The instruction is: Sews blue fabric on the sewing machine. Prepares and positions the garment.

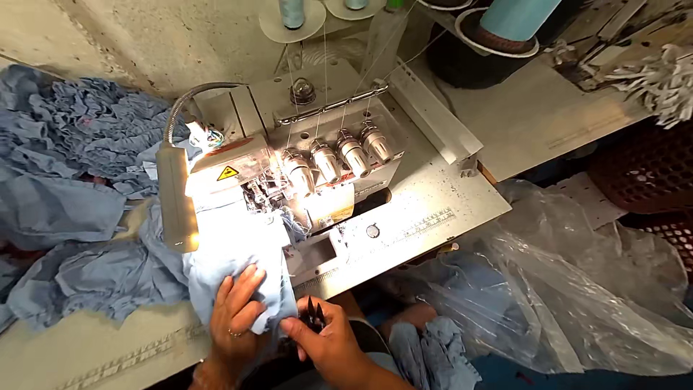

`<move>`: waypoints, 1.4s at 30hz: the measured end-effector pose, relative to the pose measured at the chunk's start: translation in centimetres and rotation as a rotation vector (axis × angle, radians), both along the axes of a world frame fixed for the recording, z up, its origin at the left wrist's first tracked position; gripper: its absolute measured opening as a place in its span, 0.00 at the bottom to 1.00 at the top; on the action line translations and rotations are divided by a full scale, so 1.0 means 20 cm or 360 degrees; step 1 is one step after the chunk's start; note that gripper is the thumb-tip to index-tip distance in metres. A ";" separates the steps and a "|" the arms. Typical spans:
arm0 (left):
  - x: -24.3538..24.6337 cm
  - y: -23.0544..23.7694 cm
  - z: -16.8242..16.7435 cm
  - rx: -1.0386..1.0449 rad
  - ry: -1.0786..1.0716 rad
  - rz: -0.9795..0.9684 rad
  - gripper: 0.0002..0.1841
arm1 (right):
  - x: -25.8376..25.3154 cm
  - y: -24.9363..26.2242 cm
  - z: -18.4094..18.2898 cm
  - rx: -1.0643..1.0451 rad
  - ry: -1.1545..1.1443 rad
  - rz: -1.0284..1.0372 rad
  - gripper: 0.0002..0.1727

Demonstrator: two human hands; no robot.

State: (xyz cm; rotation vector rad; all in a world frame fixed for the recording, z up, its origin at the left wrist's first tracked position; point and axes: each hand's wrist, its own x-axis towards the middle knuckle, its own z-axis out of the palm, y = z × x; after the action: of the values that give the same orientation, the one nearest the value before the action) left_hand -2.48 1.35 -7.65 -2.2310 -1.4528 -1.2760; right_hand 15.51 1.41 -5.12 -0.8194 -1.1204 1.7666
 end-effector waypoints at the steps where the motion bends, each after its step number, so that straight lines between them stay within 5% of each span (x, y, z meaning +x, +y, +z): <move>1: -0.10 0.01 -0.05 0.0052 0.0086 -0.0095 0.06 | 0.00 0.00 -0.01 -0.0029 0.0000 0.0029 0.04; 5: -0.31 0.05 0.01 0.0096 0.0001 -0.0245 0.06 | -0.02 0.07 -0.09 -0.0011 -0.0124 0.0020 0.08; 12: -0.18 0.02 0.28 -0.0057 -0.0286 -0.0309 0.12 | 0.01 0.22 -0.03 0.0467 -0.0388 -0.0110 0.21; 17: -0.05 -0.04 0.41 -0.0438 -0.0201 -0.0330 0.13 | -0.03 0.24 0.02 0.0326 -0.0300 -0.0167 0.10; 21: 0.10 -0.07 0.38 -0.0610 -0.0013 -0.0150 0.17 | -0.02 0.20 0.04 0.0335 -0.0260 -0.0200 0.07; 30: 0.16 0.06 0.27 -0.0284 0.0191 0.0163 0.15 | -0.07 0.29 0.07 0.0265 -0.0225 -0.0267 0.08; 33: 0.07 0.10 0.30 -0.0412 -0.0042 -0.0021 0.18 | -0.07 0.29 0.07 0.0218 -0.0209 -0.0272 0.05; 37: -0.05 0.15 0.46 -0.0661 -0.0754 -0.0035 0.14 | -0.07 0.25 0.05 0.0152 -0.0137 -0.0266 0.10; 42: 0.01 0.05 0.43 -0.0412 0.0002 -0.0101 0.10 | -0.05 0.20 0.08 0.0154 -0.0084 -0.0285 0.05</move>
State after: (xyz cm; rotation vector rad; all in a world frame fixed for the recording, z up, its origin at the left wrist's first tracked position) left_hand -2.36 2.32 0.91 -2.4565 -1.6423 -1.1611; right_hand 14.43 5.45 -3.51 -0.8835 -1.1214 1.5396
